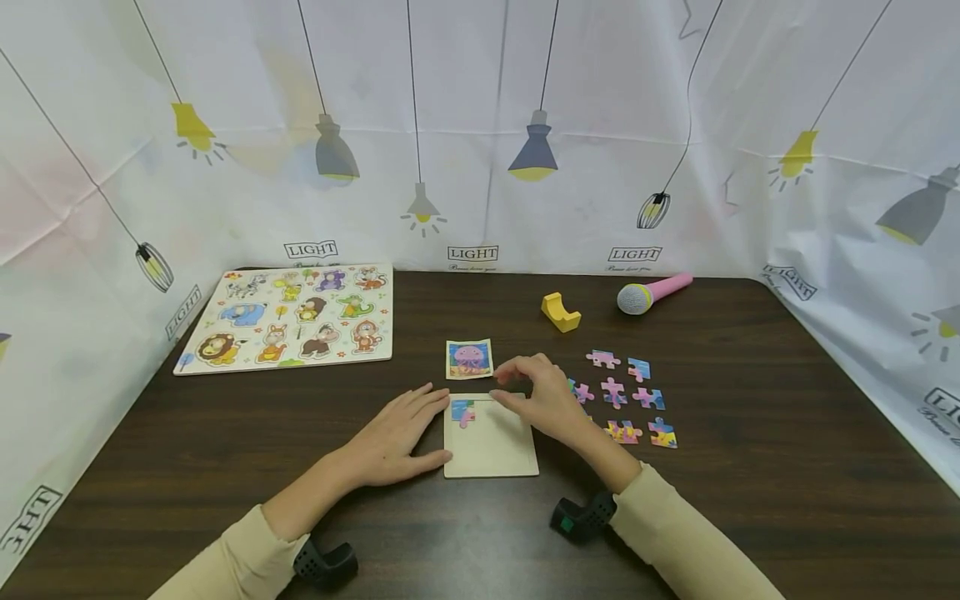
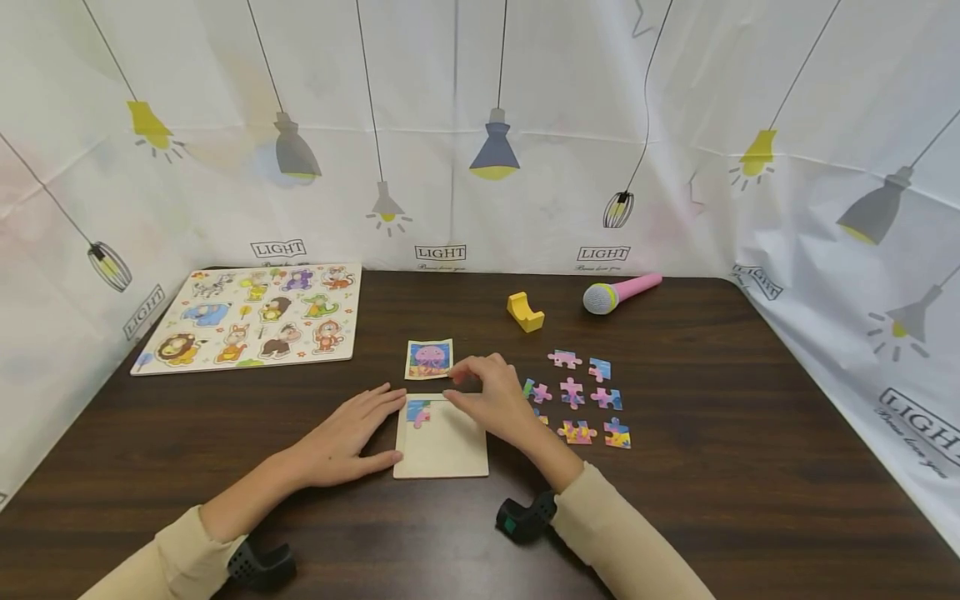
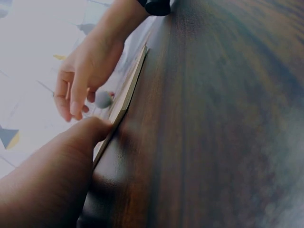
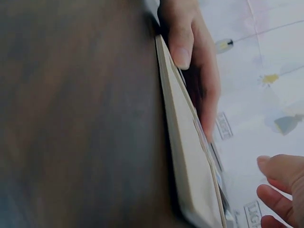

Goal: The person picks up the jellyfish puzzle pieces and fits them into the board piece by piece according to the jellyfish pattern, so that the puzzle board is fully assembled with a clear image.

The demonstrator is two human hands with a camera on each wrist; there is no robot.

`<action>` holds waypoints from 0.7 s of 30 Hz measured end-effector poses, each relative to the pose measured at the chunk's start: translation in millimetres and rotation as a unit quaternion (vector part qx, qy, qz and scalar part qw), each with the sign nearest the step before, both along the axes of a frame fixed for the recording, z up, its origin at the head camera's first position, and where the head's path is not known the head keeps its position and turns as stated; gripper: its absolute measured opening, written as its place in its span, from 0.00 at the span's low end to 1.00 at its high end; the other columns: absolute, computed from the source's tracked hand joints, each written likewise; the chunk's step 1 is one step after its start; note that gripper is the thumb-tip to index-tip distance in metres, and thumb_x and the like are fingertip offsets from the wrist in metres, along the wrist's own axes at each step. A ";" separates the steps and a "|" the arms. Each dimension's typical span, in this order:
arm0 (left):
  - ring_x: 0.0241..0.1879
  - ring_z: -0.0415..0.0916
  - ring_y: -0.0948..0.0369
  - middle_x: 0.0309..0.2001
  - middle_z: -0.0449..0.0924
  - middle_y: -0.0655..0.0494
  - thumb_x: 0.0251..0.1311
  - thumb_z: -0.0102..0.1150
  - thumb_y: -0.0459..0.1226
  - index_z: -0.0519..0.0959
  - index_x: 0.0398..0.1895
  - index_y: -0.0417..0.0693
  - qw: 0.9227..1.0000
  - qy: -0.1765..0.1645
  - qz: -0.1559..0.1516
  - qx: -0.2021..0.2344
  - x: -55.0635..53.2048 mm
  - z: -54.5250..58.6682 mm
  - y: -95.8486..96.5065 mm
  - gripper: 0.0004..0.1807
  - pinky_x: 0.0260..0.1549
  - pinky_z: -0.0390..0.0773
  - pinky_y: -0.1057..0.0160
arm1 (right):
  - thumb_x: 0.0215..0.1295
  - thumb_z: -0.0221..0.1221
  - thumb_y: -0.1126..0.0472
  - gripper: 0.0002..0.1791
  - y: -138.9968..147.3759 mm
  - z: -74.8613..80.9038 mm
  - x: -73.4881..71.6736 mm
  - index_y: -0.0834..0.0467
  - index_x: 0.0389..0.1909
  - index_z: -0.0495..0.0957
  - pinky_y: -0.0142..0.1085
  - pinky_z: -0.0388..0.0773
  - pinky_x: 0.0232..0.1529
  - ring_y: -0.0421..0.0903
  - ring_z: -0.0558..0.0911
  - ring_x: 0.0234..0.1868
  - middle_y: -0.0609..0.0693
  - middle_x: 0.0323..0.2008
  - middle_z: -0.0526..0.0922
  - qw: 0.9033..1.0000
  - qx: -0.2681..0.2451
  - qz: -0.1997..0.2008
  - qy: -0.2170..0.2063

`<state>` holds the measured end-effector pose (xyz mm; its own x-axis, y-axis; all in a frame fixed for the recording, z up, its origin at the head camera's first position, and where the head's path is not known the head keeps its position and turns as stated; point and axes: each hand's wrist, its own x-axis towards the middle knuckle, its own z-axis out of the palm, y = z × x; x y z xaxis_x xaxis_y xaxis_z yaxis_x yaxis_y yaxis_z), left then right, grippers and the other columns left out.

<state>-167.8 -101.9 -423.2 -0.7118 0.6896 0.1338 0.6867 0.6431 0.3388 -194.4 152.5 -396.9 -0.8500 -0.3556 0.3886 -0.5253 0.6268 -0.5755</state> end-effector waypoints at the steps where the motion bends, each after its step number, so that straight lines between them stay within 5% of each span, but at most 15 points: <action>1: 0.69 0.43 0.55 0.69 0.52 0.53 0.61 0.43 0.60 0.55 0.69 0.43 1.000 0.001 0.000 -0.001 0.0 -0.1 0.0 0.42 0.64 0.46 0.53 | 0.51 0.67 0.60 0.12 2.9 1.0 -1.4 0.59 0.37 0.80 0.42 0.66 0.38 0.48 0.72 0.37 0.46 0.32 0.82 1.000 0.001 -0.003 0.002; 10: 0.69 0.43 0.55 0.69 0.52 0.52 0.63 0.41 0.58 0.54 0.69 0.43 1.000 0.002 -0.002 -0.006 0.6 0.8 -0.3 0.39 0.64 0.45 0.54 | 0.57 0.63 0.61 0.12 38.1 7.7 -15.4 0.60 0.41 0.79 0.46 0.70 0.41 0.51 0.72 0.41 0.51 0.36 0.81 0.999 0.008 -0.053 0.011; 21: 0.69 0.44 0.54 0.69 0.52 0.52 0.64 0.41 0.58 0.54 0.69 0.43 1.000 0.007 -0.006 -0.005 -0.4 -0.3 -0.1 0.38 0.64 0.46 0.53 | 0.60 0.59 0.62 0.13 98.4 21.1 -31.3 0.63 0.44 0.77 0.51 0.63 0.45 0.55 0.71 0.44 0.57 0.39 0.79 0.990 0.001 -0.137 0.031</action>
<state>-168.2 -102.0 -423.5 -0.7017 0.6991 0.1372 0.6990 0.6383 0.3226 -225.7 250.9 -375.8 -0.8892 -0.1152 0.4429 -0.3692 0.7524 -0.5455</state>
